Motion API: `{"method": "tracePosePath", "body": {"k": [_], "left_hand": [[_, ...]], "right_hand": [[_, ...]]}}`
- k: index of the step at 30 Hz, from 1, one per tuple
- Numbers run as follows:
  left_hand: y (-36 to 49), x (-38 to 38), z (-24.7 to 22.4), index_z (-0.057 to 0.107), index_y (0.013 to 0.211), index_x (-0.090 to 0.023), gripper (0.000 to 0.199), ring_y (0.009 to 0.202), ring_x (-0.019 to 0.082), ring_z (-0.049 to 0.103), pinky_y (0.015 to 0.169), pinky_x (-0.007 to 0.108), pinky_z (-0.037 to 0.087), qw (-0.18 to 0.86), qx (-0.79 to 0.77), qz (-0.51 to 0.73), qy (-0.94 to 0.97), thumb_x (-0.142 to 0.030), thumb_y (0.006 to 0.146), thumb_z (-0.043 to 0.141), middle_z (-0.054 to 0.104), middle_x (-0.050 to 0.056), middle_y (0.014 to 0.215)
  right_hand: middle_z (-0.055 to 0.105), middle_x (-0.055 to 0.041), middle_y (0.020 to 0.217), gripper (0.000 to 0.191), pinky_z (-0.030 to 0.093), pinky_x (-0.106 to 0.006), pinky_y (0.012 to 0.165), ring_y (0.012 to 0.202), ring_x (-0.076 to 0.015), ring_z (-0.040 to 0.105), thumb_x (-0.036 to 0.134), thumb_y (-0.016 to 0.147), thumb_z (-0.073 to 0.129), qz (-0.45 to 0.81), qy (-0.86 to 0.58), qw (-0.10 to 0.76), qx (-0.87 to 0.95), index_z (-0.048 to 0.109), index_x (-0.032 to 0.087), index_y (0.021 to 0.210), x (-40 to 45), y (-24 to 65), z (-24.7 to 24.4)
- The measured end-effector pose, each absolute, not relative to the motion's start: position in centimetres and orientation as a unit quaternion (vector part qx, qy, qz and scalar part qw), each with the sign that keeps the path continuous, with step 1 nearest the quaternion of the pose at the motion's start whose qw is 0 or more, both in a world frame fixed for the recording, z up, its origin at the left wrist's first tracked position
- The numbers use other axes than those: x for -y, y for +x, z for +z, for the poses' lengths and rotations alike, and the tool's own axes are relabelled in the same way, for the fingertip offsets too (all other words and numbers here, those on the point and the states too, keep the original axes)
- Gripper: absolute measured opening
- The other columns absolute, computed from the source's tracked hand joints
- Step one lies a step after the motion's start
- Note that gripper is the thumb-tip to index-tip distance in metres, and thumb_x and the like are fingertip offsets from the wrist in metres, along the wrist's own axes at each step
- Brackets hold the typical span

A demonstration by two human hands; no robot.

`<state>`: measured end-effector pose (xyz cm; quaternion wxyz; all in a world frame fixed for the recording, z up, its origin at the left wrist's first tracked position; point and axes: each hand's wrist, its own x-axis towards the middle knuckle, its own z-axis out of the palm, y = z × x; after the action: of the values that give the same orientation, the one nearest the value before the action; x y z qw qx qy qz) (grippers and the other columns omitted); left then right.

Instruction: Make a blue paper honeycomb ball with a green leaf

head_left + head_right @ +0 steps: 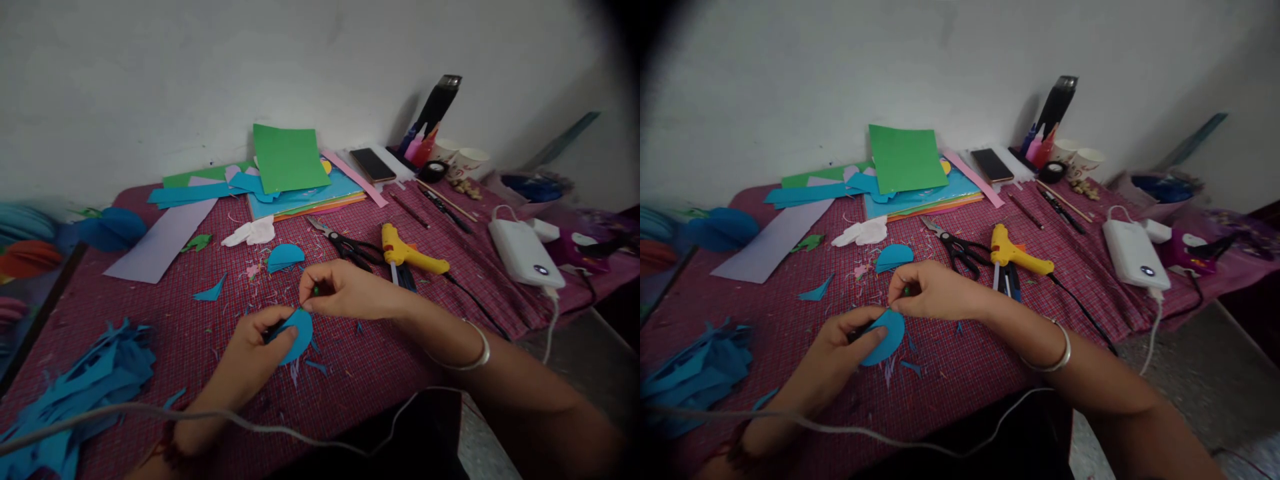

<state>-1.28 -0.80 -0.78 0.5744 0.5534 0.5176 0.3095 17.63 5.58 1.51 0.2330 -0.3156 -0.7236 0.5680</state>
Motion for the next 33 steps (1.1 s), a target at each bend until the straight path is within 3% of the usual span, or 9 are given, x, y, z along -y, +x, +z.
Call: {"method": "tracePosePath", "body": {"k": [33], "left_hand": [[-0.95,0.77,-0.33,0.065,0.067,-0.017,0.012,0.055,0.011,0.046,0.053,0.023,0.039,0.579,-0.505,0.314,0.558,-0.026,0.073,0.061,0.054,-0.002,0.059]], "right_hand": [[0.054,0.0044,0.073,0.009,0.039,-0.023,0.060,0.063,-0.0081,0.048,0.010,0.075,0.059,0.569,-0.300,0.236,0.728,0.056,0.016,0.081,-5.31,17.37,0.73]]}}
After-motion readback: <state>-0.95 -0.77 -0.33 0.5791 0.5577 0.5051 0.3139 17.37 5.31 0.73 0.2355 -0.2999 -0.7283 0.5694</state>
